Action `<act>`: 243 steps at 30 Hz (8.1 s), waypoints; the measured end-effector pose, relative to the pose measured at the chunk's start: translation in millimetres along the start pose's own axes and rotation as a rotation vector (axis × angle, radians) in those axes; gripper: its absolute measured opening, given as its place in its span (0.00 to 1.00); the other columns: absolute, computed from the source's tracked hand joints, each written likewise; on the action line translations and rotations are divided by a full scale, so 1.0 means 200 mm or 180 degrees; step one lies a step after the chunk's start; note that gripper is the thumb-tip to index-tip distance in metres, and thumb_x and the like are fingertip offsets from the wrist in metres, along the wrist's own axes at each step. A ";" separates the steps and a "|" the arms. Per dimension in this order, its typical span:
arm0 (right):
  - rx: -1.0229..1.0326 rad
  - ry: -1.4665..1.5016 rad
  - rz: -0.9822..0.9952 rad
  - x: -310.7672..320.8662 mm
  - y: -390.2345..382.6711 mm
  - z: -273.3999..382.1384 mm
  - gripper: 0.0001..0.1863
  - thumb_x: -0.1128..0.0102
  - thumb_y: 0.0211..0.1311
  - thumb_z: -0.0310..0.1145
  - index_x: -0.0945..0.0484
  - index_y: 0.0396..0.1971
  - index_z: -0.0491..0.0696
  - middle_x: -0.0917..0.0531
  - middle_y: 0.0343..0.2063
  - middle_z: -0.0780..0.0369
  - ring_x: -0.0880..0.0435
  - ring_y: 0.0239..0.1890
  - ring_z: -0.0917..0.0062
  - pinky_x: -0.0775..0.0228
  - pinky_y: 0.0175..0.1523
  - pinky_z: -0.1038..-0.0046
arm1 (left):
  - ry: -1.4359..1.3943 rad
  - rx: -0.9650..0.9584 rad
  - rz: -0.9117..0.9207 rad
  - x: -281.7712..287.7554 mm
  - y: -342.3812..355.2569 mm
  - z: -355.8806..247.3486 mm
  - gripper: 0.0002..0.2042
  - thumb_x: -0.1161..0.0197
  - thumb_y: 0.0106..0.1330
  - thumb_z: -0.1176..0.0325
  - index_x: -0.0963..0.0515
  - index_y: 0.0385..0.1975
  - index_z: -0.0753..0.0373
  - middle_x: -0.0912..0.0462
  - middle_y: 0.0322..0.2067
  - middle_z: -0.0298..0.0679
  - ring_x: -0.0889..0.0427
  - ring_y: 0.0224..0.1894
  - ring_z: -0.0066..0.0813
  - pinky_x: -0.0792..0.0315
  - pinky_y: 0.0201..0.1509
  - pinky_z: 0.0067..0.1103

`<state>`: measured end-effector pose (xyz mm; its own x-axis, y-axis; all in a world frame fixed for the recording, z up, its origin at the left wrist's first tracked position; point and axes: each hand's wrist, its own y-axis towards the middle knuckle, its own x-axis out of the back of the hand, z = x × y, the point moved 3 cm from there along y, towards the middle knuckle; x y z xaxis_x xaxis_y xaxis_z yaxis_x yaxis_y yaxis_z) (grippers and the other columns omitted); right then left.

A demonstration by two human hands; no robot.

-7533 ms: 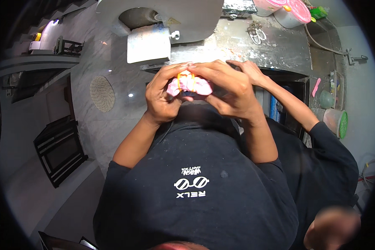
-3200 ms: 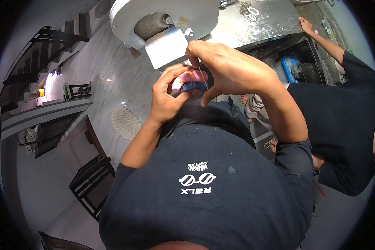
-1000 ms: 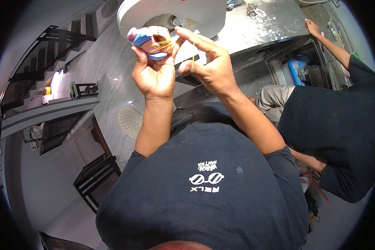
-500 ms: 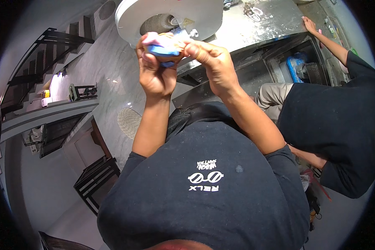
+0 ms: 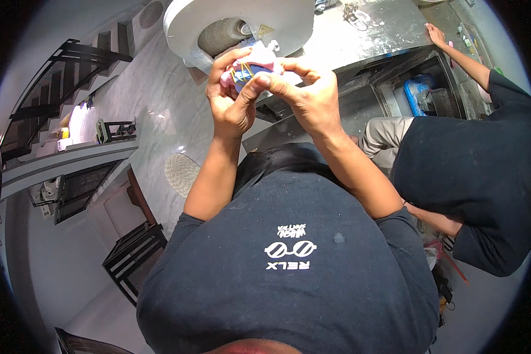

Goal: The person aligns a pink dental cast onto a blue base and wraps several yellow rubber bands around the assembly by hand to hold the pieces together.

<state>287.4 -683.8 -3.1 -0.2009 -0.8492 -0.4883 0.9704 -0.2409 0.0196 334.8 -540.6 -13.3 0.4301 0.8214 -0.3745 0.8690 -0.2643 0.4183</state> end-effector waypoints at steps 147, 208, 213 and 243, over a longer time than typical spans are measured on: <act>0.0231 -0.0940 0.1146 0.29 0.15 0.04 0.18 0.31 0.66 0.20 0.19 0.55 0.36 0.14 0.47 0.59 0.14 0.50 0.77 0.19 0.58 0.74 | -0.1702 0.0597 -0.1242 -0.25 -0.05 0.22 0.22 0.42 0.79 0.56 0.30 0.65 0.61 0.21 0.57 0.39 0.19 0.54 0.33 0.26 0.61 0.30; 0.1146 -0.2207 0.2698 0.58 0.29 0.20 0.31 0.26 0.49 0.24 0.17 0.58 0.41 0.13 0.55 0.52 0.13 0.59 0.60 0.24 0.65 0.63 | 0.2823 -0.0663 -0.0131 -0.37 -0.17 0.20 0.19 0.33 0.55 0.83 0.18 0.50 0.67 0.14 0.49 0.48 0.14 0.55 0.45 0.20 0.61 0.33; 0.1153 -0.2224 0.2668 0.59 0.28 0.21 0.30 0.25 0.49 0.24 0.17 0.57 0.40 0.12 0.53 0.52 0.13 0.58 0.60 0.23 0.64 0.64 | 0.2864 -0.0662 -0.0143 -0.38 -0.19 0.21 0.20 0.33 0.55 0.83 0.18 0.49 0.67 0.14 0.49 0.48 0.14 0.54 0.45 0.20 0.61 0.33; 0.0428 -0.2178 0.2690 0.64 0.18 0.09 0.31 0.20 0.46 0.27 0.16 0.56 0.40 0.13 0.54 0.52 0.12 0.56 0.64 0.22 0.63 0.66 | 0.2557 -0.0219 -0.0150 -0.33 -0.35 0.29 0.24 0.23 0.53 0.76 0.19 0.52 0.67 0.15 0.51 0.49 0.15 0.54 0.45 0.22 0.60 0.32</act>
<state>294.4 -810.9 -49.0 0.4502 -0.8357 0.3146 0.8158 0.5282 0.2355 259.5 -605.8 -66.7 0.0633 0.9502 0.3053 0.8536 -0.2100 0.4767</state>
